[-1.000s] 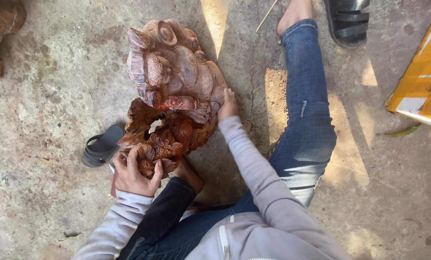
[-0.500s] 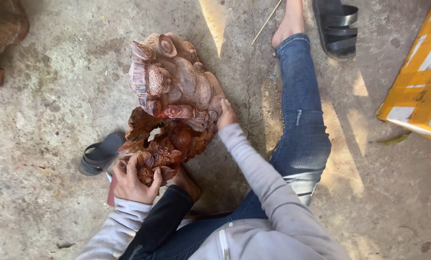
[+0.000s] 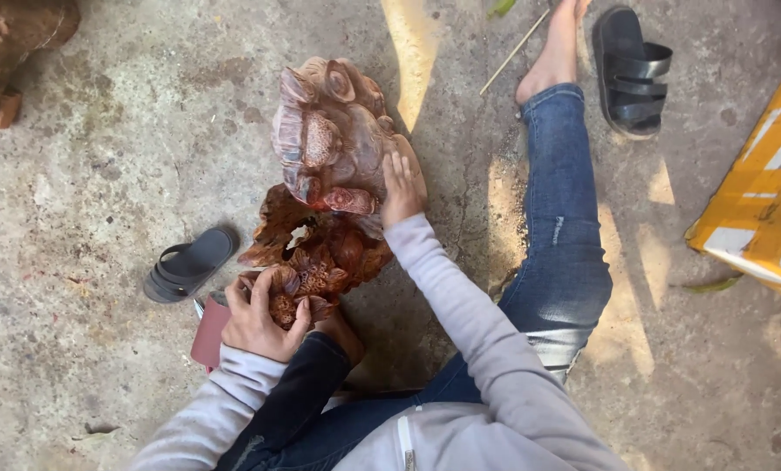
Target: Hand-sanding an intricate wooden sculpture to smooth the surface and reach into carved details using sandpaper and a small tool.
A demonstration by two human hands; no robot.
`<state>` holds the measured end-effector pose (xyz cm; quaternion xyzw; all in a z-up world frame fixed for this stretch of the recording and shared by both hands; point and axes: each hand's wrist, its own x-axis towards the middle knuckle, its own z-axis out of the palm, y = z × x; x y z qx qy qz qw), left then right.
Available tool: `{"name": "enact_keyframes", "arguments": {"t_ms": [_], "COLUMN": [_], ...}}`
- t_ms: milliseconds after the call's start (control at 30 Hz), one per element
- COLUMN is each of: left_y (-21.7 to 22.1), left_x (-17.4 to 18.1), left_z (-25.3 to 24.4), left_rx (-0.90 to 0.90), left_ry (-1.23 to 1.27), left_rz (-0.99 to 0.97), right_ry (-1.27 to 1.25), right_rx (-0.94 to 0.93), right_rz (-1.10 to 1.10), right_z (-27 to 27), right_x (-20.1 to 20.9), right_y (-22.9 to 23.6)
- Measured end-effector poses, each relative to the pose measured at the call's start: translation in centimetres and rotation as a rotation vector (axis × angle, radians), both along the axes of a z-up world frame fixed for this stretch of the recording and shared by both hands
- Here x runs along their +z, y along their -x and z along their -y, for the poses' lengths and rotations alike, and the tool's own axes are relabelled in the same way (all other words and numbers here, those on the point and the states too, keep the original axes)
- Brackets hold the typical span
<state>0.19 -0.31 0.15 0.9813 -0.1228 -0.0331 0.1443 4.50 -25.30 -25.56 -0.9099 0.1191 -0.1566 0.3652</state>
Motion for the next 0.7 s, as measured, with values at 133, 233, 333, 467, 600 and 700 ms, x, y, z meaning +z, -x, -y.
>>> {"name": "enact_keyframes", "arguments": {"t_ms": [133,233,333,467,600,700], "left_y": [0.1,0.0,-0.1,0.1,-0.2,-0.3], "left_x": [-1.2,-0.4,-1.3,-1.3,-0.5,-0.2], "left_z": [-0.7,-0.2,-0.7,-0.4,-0.2,0.0], "left_rx": [0.015,0.009,0.004,0.037,0.028,0.013], "left_ry": [-0.003,0.036,0.036,0.015,0.039,0.033], "left_rz": [0.002,0.0,0.007,0.041,-0.007,-0.032], "right_ry": [0.038,-0.202,-0.543,-0.271,-0.068,0.213], "right_rx": [0.212,0.196,0.009,0.04,0.087,0.141], "right_rz": [0.004,0.083,0.041,-0.033,-0.067,-0.178], "right_z": [-1.3,1.3,3.3,4.2,6.1,8.2], "right_x": [1.2,0.0,2.9,-0.6,-2.5,-2.3], "right_y": [6.1,6.7,6.3,4.7,2.8,1.3]}}
